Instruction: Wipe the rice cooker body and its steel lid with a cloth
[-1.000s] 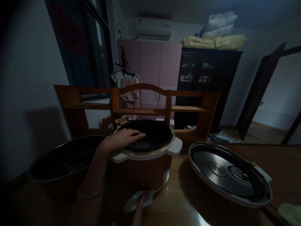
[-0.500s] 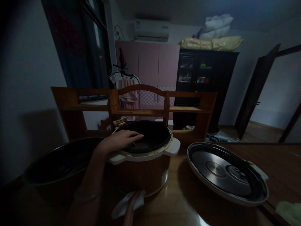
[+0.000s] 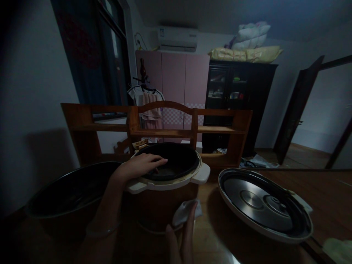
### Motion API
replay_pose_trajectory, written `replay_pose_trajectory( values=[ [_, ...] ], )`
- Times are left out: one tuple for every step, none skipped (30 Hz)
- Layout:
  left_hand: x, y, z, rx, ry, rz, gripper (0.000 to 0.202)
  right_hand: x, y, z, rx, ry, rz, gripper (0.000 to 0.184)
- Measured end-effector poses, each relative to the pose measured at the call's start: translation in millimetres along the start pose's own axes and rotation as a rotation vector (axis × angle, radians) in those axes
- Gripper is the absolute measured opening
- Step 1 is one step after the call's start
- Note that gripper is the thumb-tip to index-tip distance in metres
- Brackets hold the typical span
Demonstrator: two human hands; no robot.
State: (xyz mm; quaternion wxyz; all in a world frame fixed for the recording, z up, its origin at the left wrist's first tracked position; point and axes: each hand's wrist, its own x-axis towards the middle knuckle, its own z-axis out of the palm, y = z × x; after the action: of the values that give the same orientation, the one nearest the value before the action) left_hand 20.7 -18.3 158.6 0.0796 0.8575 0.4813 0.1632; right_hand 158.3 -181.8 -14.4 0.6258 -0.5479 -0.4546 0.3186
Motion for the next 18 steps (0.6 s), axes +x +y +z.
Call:
replay_pose_trajectory(
  values=[
    [-1,0,-0.4,0.003,0.001,0.007,0.061,5,6,3,-0.006,0.008,-0.015,0.076],
    [-1,1,-0.9,0.006,-0.003,0.009,0.06,8,12,6,-0.02,0.012,-0.04,0.076],
    [-2,2,-1.3,0.01,-0.007,0.007,0.06,10,17,9,-0.047,0.013,-0.073,0.077],
    [-2,2,-1.7,0.016,-0.01,0.002,0.06,9,22,12,-0.087,0.014,-0.11,0.077],
    [-2,2,-1.9,0.022,-0.012,-0.003,0.06,8,26,14,-0.135,0.024,-0.147,0.078],
    [-2,2,-2.0,0.027,-0.012,-0.008,0.06,6,29,17,-0.183,0.036,-0.179,0.077],
    [-2,2,-1.8,0.03,-0.013,-0.01,0.059,3,32,19,-0.224,0.048,-0.205,0.077],
    [-1,2,-1.5,0.031,-0.015,-0.008,0.059,0,33,22,-0.259,0.055,-0.229,0.076],
    [0,1,-1.1,0.031,-0.017,-0.002,0.058,-2,33,24,-0.289,0.057,-0.258,0.076],
    [0,0,-0.7,0.029,-0.019,0.003,0.058,-4,33,26,-0.317,0.054,-0.29,0.078],
    [1,-1,-0.4,0.027,-0.02,0.004,0.058,-5,33,28,-0.351,0.046,-0.321,0.082],
    [1,-1,-0.2,0.025,-0.019,0.001,0.059,-7,32,30,-0.393,0.04,-0.345,0.087],
    [1,-1,-0.1,0.024,-0.019,-0.004,0.061,-8,32,31,-0.44,0.035,-0.36,0.092],
    [1,-1,-0.1,0.025,-0.017,-0.008,0.062,-9,31,33,-0.488,0.029,-0.364,0.097],
    [1,-1,-0.2,0.028,-0.015,-0.009,0.062,-10,30,33,-0.53,0.023,-0.36,0.101],
    [1,-1,-0.3,0.032,-0.015,-0.008,0.062,-12,30,34,-0.568,0.015,-0.355,0.105],
    [1,0,-0.4,0.038,-0.015,-0.009,0.061,-14,30,34,-0.599,0.003,-0.355,0.108],
    [0,0,-0.5,0.045,-0.016,-0.009,0.06,-16,30,35,-0.622,-0.013,-0.359,0.11]
  ],
)
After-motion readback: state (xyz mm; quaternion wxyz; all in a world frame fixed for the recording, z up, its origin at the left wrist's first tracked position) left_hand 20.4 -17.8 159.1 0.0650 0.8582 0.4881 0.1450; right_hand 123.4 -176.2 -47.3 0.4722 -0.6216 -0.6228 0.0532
